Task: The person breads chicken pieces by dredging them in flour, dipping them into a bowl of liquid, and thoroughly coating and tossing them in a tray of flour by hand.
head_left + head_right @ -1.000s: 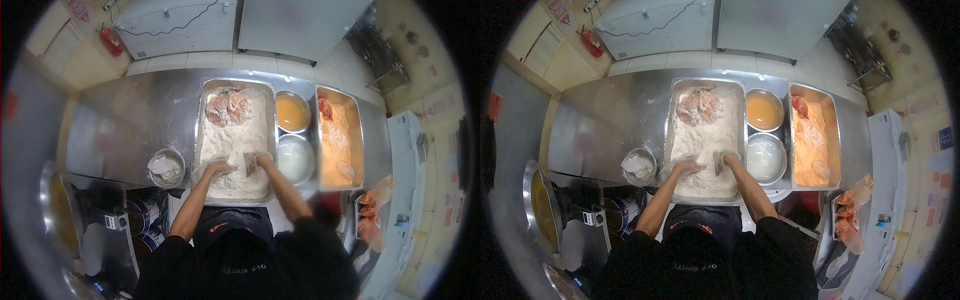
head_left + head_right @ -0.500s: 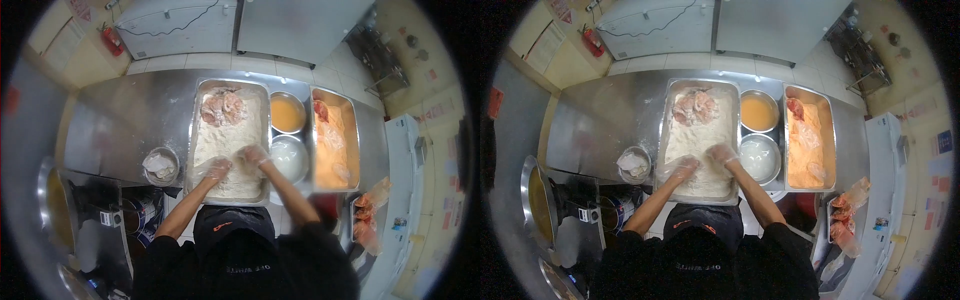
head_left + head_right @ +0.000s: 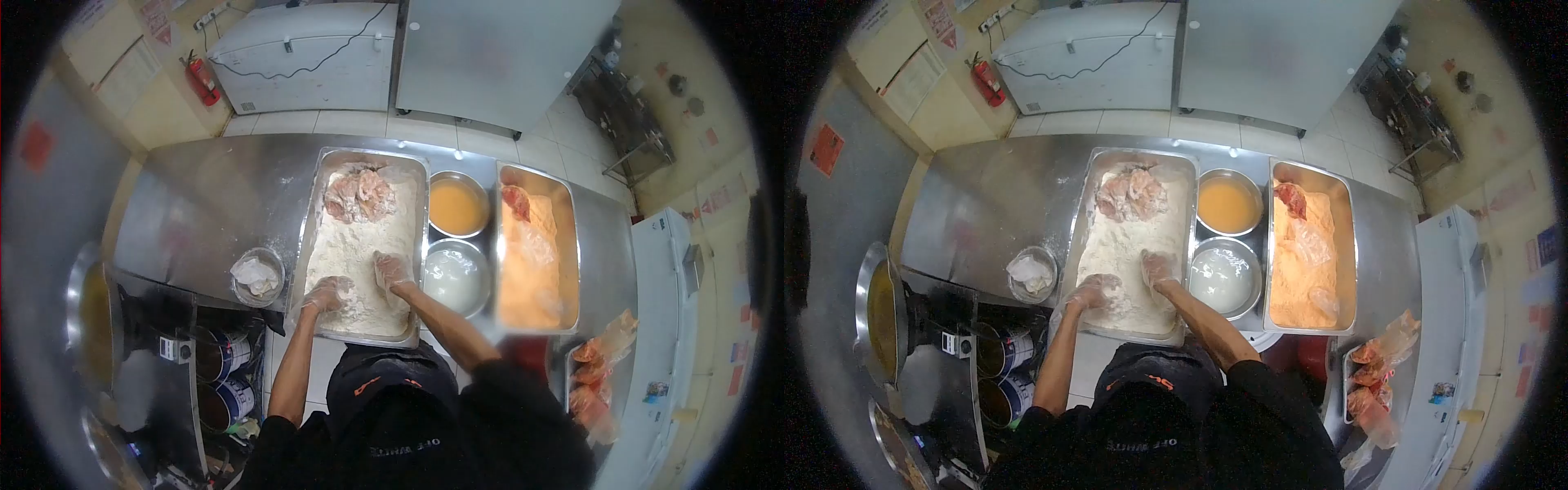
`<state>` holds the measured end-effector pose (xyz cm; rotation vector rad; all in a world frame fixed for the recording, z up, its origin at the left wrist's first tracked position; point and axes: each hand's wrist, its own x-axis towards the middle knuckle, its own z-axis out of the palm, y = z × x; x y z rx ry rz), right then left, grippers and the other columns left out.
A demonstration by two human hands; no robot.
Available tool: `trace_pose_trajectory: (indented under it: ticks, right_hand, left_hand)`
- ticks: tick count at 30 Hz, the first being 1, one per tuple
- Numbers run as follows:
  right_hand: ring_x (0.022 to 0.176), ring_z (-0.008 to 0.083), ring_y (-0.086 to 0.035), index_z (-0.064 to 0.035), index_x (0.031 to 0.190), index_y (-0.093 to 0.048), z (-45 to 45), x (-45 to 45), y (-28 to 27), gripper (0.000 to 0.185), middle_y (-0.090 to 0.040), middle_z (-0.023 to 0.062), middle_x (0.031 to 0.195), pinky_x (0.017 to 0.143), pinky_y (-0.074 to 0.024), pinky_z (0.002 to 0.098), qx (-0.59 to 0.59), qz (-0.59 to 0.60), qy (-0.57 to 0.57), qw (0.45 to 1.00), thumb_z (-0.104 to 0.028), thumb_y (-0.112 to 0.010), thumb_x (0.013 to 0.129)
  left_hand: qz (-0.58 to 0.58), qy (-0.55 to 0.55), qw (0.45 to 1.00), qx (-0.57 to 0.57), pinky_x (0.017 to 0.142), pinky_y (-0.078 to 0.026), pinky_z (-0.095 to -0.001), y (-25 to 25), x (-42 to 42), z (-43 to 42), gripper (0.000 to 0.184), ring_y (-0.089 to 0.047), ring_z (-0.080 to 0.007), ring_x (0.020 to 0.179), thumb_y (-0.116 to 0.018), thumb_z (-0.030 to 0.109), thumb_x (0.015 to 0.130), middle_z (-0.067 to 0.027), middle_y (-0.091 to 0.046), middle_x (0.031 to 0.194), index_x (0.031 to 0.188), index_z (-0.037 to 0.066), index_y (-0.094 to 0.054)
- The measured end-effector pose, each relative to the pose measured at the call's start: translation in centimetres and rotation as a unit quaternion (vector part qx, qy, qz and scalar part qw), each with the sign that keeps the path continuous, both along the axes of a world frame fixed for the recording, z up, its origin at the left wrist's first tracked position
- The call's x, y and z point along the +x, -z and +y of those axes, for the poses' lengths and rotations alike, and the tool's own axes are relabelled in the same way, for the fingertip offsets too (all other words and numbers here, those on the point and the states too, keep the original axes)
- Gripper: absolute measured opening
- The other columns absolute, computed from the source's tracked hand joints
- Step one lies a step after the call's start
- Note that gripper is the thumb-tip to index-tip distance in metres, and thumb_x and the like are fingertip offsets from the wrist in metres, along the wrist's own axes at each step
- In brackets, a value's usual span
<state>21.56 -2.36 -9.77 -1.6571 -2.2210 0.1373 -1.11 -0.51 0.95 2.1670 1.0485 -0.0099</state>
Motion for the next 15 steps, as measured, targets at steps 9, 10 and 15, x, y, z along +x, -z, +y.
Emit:
trace_pose_trajectory:
  ticks: [9,10,15]
  right_hand:
    - [0.072,0.0302,-0.055,-0.0031,0.085,-0.054,0.9,-0.8,-12.0,0.018,-0.056,0.0162,0.081,0.066,-0.0454,0.0356,0.14,0.075,0.082,0.984,-0.006,-0.048,0.068]
    - [0.072,0.0302,-0.055,-0.0031,0.085,-0.054,1.0,-1.1,-12.2,0.018,-0.056,0.0162,0.081,0.066,-0.0454,0.0356,0.136,0.074,0.079,0.985,-0.006,-0.048,0.068]
    - [0.072,0.0303,-0.055,-0.0025,0.083,-0.055,0.4,-0.9,-17.5,0.018,-0.056,0.0169,0.078,0.065,-0.045,0.0366,0.028,0.191,0.074,0.978,-0.009,-0.053,0.066]
  left_hand:
    - [-0.125,-0.368,0.915,0.108,0.079,-0.043,-0.0296,-2.8,3.5,1.5,0.038,-0.057,-0.0229,0.084,-0.071,0.022,0.057,-0.0097,-0.061,0.088,0.09,0.005,-0.059]
    - [-0.147,-0.364,0.906,0.156,0.078,-0.043,-0.03,-1.9,5.9,1.7,0.036,-0.057,-0.023,0.082,-0.07,0.021,0.058,-0.0087,-0.061,0.085,0.088,0.005,-0.06]
    - [-0.256,-0.411,0.873,0.057,0.076,-0.044,-0.0306,-2.0,5.3,2.9,0.029,-0.058,-0.0226,0.08,-0.067,0.019,0.059,-0.0071,-0.062,0.081,0.085,0.006,-0.06]
